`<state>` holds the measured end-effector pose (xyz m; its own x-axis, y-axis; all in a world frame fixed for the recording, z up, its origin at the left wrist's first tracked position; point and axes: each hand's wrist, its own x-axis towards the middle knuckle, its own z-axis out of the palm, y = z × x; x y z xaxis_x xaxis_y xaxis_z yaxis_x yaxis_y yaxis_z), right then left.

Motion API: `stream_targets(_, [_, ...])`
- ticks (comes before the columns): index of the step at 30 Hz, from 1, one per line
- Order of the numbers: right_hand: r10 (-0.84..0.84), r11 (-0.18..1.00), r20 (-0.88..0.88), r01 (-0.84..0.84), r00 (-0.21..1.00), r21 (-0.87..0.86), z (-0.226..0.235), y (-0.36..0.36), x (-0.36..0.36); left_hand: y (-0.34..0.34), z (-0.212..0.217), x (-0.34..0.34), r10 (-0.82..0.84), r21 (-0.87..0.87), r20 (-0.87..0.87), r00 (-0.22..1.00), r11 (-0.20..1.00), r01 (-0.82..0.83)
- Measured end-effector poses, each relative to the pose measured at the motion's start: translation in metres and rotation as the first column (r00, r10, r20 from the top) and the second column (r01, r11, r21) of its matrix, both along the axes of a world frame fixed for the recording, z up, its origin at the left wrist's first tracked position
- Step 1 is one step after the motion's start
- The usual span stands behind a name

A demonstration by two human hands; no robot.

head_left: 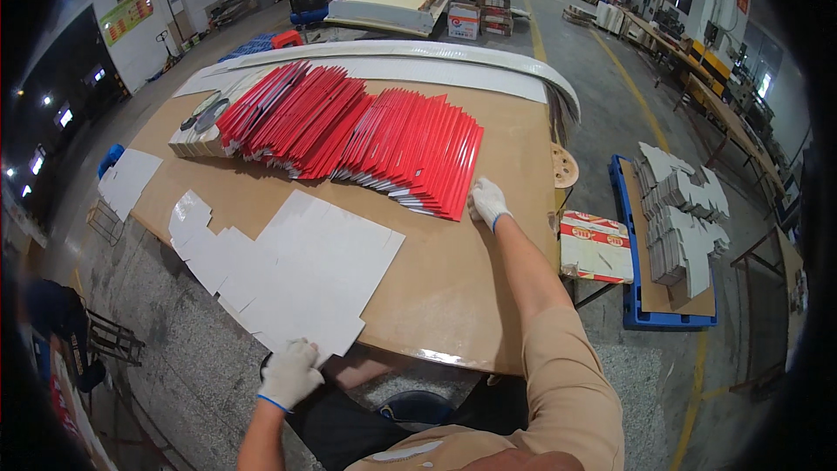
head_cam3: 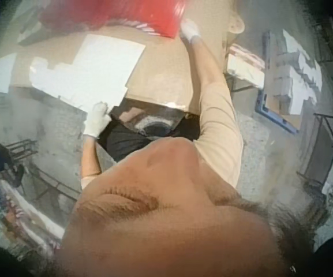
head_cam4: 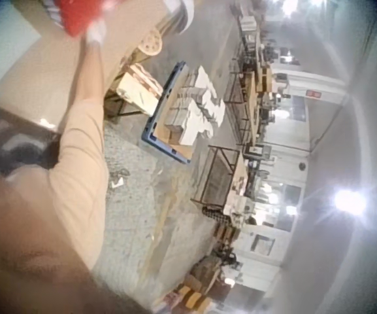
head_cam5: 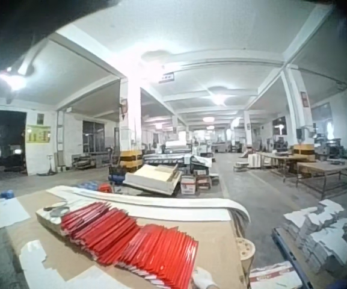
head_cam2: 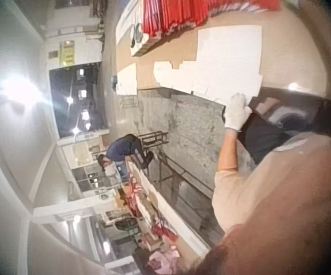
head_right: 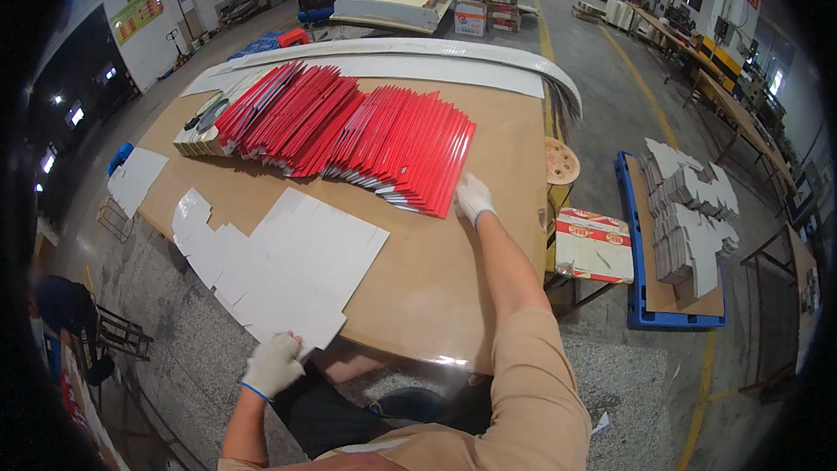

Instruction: The person is manually stacking and organizing printed cardboard packaging materials on a workbench in a factory setting.

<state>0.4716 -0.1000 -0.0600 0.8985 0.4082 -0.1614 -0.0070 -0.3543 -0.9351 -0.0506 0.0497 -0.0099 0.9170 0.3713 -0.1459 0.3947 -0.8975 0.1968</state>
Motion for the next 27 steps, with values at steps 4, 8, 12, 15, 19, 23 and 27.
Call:
stream_targets(4, [0.189,0.977,-0.074,-0.181,0.979,0.112,-0.002,-0.049,-0.083,0.007,0.083,-0.003,0.036,0.212,0.507,0.861,0.963,-0.165])
stream_targets(8, [0.311,0.950,0.569,-0.249,0.761,-0.186,0.042,-0.102,-0.229,-0.021,0.113,0.027,-0.230,0.461,0.587,0.776,0.883,-0.088])
stream_targets(12, [0.178,0.954,0.974,-0.268,0.137,-0.137,0.052,-0.130,-0.344,-0.118,0.111,0.068,-0.371,0.167,0.043,0.928,0.918,0.360])
stream_targets(15, [0.332,0.923,0.870,-0.314,0.364,-0.220,0.068,-0.167,-0.347,-0.122,0.104,0.073,-0.501,-0.093,0.123,0.857,0.854,0.513])
stream_targets(19, [0.062,0.978,0.830,-0.198,0.554,0.059,0.068,-0.250,-0.307,-0.064,0.084,0.078,-0.461,0.227,0.380,0.802,0.887,0.402])
stream_targets(23, [0.052,0.981,0.761,-0.174,0.647,0.081,0.044,-0.289,-0.291,-0.047,0.022,0.104,-0.362,0.255,-0.089,0.928,0.892,0.372])
stream_targets(27, [0.146,0.988,0.784,-0.045,0.603,-0.150,0.005,-0.319,-0.281,-0.053,0.002,0.146,-0.296,0.044,-0.075,0.952,0.953,0.299])
